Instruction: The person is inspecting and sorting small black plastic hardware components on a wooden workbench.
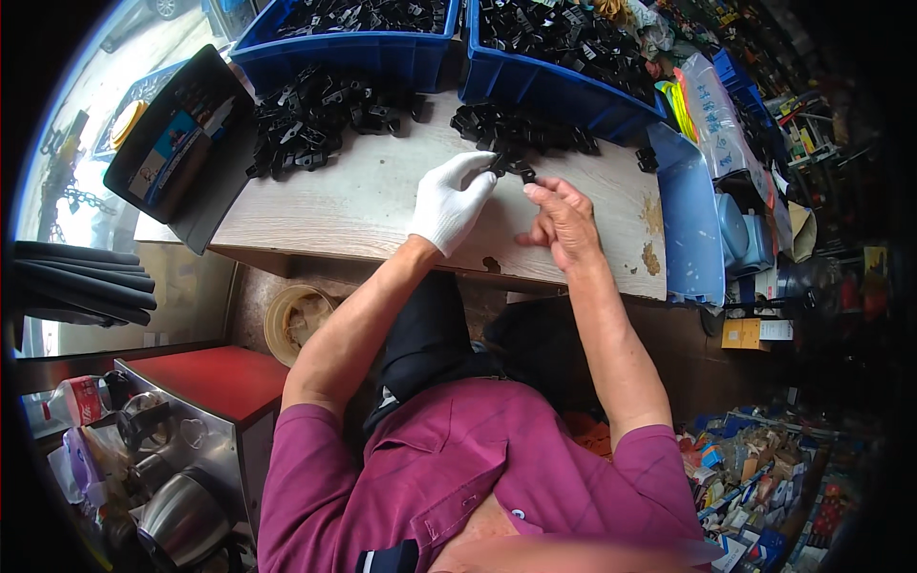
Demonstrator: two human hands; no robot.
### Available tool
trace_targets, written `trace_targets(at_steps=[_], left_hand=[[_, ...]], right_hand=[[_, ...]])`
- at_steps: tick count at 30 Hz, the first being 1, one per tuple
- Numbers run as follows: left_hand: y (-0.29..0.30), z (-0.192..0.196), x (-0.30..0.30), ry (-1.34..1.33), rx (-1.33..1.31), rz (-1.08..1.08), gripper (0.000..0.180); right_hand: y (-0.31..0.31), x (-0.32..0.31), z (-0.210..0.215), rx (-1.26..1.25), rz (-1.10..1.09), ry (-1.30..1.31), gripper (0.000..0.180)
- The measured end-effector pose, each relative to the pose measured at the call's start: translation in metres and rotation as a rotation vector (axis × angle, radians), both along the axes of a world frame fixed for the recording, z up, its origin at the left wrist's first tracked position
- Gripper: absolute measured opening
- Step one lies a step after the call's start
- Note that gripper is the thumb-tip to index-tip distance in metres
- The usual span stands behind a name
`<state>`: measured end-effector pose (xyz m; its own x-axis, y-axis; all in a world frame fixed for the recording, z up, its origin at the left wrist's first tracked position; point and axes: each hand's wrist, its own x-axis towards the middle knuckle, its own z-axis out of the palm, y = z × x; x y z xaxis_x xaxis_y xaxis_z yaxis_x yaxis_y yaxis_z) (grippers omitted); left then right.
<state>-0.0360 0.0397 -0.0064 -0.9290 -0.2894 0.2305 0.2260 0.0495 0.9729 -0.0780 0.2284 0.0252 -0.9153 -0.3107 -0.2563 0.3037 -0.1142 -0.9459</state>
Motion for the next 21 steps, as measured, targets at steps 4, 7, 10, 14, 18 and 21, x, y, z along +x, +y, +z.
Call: trace_targets(at_steps=[4, 7, 10, 14, 18, 21], left_hand=[[0.013, 0.003, -0.003, -0.036, -0.01, -0.06, 0.03], [0.009, 0.002, -0.003, -0.009, -0.088, -0.078, 0.029], [0.003, -0.001, -0.004, 0.089, -0.212, -0.079, 0.028], [-0.01, 0.002, -0.007, 0.235, -0.51, -0.109, 0.026], [-0.019, 0.001, -0.008, 0.288, -0.565, -0.115, 0.025], [-0.02, -0.001, -0.008, 0.274, -0.558, -0.108, 0.025]], right_hand=[[-0.015, 0.005, -0.004, 0.074, 0.014, 0.128, 0.034], [-0.008, 0.001, -0.011, 0.163, 0.099, 0.126, 0.036], [-0.01, -0.003, -0.011, 0.217, 0.124, 0.142, 0.036], [-0.017, -0.004, 0.0, 0.28, 0.165, 0.114, 0.034], [-0.027, -0.003, 0.011, 0.388, 0.184, 0.092, 0.032], [-0.026, -0.006, 0.007, 0.445, 0.185, 0.102, 0.034]])
